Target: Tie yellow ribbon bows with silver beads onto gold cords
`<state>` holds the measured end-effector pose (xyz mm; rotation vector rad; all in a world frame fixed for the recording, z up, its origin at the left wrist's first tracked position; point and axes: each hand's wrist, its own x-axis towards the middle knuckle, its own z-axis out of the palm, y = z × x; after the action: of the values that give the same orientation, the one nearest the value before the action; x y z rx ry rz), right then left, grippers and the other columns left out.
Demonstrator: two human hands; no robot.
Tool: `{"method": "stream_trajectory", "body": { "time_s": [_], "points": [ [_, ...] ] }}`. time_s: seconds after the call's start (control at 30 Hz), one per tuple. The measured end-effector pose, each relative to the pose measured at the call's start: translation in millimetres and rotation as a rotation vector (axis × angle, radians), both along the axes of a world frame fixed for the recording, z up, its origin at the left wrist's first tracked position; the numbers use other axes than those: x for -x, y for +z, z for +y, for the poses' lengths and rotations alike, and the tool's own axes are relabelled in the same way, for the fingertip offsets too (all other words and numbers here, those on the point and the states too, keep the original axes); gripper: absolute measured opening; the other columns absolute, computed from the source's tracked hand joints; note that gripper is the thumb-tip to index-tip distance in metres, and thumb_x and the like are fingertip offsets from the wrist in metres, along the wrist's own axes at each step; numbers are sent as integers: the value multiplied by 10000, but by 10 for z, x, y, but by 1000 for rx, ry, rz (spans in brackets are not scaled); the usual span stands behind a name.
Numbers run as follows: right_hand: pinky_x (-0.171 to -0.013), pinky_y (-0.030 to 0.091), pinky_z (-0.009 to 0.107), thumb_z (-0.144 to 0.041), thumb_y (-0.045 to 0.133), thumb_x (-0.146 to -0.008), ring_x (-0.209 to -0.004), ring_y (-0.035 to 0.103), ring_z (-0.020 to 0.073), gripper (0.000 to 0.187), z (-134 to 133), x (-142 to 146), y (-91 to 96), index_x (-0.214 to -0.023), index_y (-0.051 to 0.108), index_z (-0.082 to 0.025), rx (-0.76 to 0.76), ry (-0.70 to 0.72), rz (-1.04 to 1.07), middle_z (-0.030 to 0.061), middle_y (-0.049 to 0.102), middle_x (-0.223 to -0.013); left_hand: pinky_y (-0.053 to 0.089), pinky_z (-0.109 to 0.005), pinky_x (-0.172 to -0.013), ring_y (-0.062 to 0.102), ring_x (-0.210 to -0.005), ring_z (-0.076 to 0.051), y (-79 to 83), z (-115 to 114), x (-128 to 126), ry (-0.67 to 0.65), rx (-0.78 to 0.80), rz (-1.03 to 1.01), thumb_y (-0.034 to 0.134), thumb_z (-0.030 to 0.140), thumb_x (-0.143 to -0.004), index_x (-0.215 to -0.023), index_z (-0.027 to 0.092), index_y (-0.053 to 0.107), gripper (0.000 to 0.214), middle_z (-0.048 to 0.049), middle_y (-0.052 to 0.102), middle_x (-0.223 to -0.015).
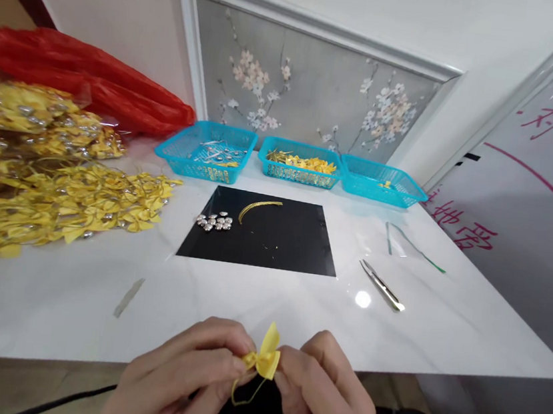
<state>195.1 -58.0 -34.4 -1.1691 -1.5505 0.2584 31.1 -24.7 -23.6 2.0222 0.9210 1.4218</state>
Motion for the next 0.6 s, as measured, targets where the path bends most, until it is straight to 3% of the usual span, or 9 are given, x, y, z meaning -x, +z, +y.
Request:
{"method": "stream_trajectory", "body": {
  "time_s": [0.2, 0.33, 0.6],
  "points": [
    [-428, 270, 261, -133, 528, -956, -531, 404, 114, 171, 40, -52, 11, -883, 666, -202, 22, 53, 56, -18, 358, -702, 639, -250, -636, 756, -773, -186, 32, 36, -24, -109, 38, -71, 644, -83, -752, -1021, 350, 719, 515, 26, 764, -899],
    [-427, 289, 240, -122, 505, -972, -531, 407, 102, 228, 46, -15, 47, -787, 615, -194, 58, 41, 99, -19, 379, -690, 641, -246, -639, 750, -773, -176, -2, 21, -43, -158, 92, -110, 644, -112, -737, -1052, 369, 711, 579, 38, 756, -935],
    [-463, 345, 225, -114, 517, -966, -546, 426, 96, 198, 48, -8, 43, -826, 627, -200, 103, 92, 146, -25, 413, -703, 647, -198, -716, 758, -824, -157, -52, 8, -95, -44, 69, -162, 672, -94, -734, -1018, 334, 720, 516, 54, 792, -930]
  ]
}}
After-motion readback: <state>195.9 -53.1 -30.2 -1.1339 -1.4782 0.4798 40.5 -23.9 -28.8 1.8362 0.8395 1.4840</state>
